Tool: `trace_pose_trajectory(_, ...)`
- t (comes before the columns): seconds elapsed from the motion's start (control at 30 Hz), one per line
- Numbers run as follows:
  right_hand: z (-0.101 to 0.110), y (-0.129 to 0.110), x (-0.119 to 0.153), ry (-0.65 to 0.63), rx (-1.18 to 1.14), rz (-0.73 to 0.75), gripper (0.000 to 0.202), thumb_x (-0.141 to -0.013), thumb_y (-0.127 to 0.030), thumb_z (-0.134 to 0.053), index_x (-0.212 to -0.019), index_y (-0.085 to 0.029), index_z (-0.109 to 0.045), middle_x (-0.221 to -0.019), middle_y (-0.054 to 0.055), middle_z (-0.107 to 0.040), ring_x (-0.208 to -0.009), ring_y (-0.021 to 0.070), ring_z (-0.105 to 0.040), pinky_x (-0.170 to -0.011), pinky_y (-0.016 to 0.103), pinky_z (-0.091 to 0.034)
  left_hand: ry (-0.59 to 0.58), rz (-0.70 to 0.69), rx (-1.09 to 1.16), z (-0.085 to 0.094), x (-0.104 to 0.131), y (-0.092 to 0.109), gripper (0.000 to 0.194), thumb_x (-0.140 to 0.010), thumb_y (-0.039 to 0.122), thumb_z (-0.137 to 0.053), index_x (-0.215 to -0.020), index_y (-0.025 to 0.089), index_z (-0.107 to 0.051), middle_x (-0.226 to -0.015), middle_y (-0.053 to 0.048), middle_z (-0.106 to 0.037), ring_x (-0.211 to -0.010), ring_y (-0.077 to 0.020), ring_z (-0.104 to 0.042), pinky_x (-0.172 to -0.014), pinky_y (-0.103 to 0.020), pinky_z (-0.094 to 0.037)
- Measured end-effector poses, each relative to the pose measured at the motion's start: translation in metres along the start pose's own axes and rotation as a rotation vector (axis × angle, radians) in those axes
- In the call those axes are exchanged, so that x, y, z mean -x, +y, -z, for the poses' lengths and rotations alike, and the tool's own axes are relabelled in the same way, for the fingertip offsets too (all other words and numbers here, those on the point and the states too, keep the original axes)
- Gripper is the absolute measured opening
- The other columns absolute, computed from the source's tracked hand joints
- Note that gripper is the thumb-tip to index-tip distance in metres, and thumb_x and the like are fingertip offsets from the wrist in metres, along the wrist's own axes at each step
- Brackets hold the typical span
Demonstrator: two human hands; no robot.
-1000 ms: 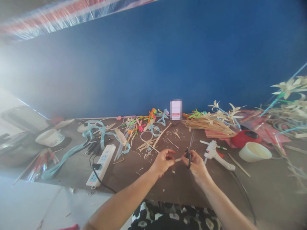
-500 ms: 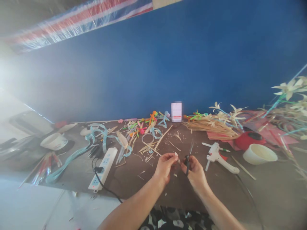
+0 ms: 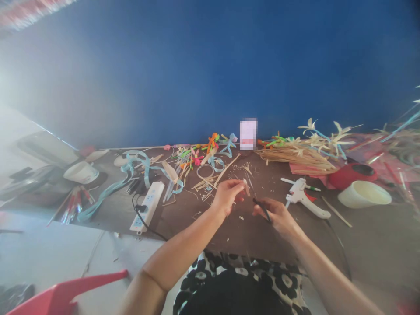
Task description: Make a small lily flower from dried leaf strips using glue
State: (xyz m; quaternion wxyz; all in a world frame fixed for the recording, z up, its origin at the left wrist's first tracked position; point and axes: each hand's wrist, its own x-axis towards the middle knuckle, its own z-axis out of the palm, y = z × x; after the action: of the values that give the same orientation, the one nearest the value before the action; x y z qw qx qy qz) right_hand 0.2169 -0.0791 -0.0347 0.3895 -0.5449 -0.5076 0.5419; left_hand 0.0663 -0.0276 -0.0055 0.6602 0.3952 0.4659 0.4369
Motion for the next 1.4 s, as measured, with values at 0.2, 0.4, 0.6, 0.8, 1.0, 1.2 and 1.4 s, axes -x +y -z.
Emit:
trace_pose_trajectory(0.2, 0.0061, -0.0025, 0.003, -0.032, 0.054, -0.025, 0.03, -0.066, -0.047, -0.057, -0.065, -0.017, -0.058, -0.053, -0.001, -0.058, -0.052, 0.0127, -0.05, -0.049, 0.023, -0.033, -0.035, -0.044, -0.064, -0.0029, -0.0047, 0.0094, 0.019, -0.06, 0.028, -0.063, -0.07, 0.014, -0.06, -0.061, 0.001, -0.055, -0.051, -0.0073, -0.049, -0.043, -0.017, -0.039)
trace_pose_trajectory(0.4, 0.0096, -0.0086, 0.0042, -0.052, 0.022, -0.004, 0.03, -0.067, -0.046, -0.057, -0.061, -0.017, -0.056, -0.049, -0.002, -0.055, -0.049, 0.0111, -0.046, -0.049, 0.023, -0.032, -0.08, -0.059, -0.132, -0.0016, -0.0085, 0.0093, 0.017, -0.062, 0.027, -0.061, -0.069, 0.013, -0.057, -0.054, 0.001, -0.053, -0.047, -0.0065, -0.048, -0.041, -0.016, -0.039)
trace_pose_trajectory(0.6, 0.0081, -0.0077, 0.005, -0.074, -0.004, 0.018, 0.027, -0.07, -0.044, -0.055, -0.064, -0.017, -0.054, -0.049, -0.001, -0.055, -0.049, 0.011, -0.046, -0.05, 0.023, -0.031, -0.103, -0.07, -0.115, -0.0023, -0.0106, 0.0068, 0.016, -0.063, 0.027, -0.059, -0.07, 0.012, -0.055, -0.058, 0.0, -0.055, -0.049, -0.0072, -0.05, -0.042, -0.017, -0.04)
trace_pose_trajectory(0.8, 0.0083, -0.0084, 0.005, -0.075, -0.022, -0.007, 0.026, -0.07, -0.042, -0.056, -0.066, -0.017, -0.053, -0.046, -0.003, -0.054, -0.045, 0.0091, -0.043, -0.046, 0.022, -0.028, -0.107, -0.097, -0.137, -0.002, -0.0088, 0.0074, 0.014, -0.065, 0.026, -0.058, -0.069, 0.013, -0.055, -0.055, 0.001, -0.054, -0.046, -0.0072, -0.049, -0.041, -0.017, -0.04)
trace_pose_trajectory(1.0, 0.0096, -0.004, 0.0052, -0.061, -0.009, -0.018, 0.027, -0.069, -0.044, -0.056, -0.063, -0.017, -0.052, -0.044, -0.003, -0.052, -0.043, 0.009, -0.042, -0.046, 0.022, -0.029, -0.129, -0.1, -0.164, -0.0012, -0.0079, 0.0075, 0.011, -0.065, 0.024, -0.057, -0.068, 0.013, -0.054, -0.053, 0.002, -0.053, -0.045, -0.0073, -0.05, -0.042, -0.018, -0.041)
trace_pose_trajectory(1.2, 0.009, -0.0025, 0.0055, -0.056, -0.019, -0.002, 0.027, -0.069, -0.042, -0.056, -0.059, -0.017, -0.05, -0.043, -0.004, -0.052, -0.043, 0.0086, -0.042, -0.046, 0.022, -0.03, -0.13, -0.092, -0.181, -0.0006, -0.0084, 0.006, 0.011, -0.065, 0.024, -0.057, -0.067, 0.014, -0.054, -0.052, 0.002, -0.053, -0.044, -0.0072, -0.05, -0.042, -0.018, -0.041)
trace_pose_trajectory(1.4, 0.0085, -0.0018, 0.0072, -0.055, -0.053, -0.01, 0.027, -0.068, -0.042, -0.057, -0.059, -0.018, -0.05, -0.041, -0.004, -0.051, -0.041, 0.0083, -0.041, -0.044, 0.022, -0.028, -0.142, -0.067, -0.181, 0.0003, -0.007, 0.0068, 0.011, -0.065, 0.024, -0.057, -0.067, 0.014, -0.054, -0.052, 0.003, -0.053, -0.043, -0.007, -0.049, -0.042, -0.018, -0.04)
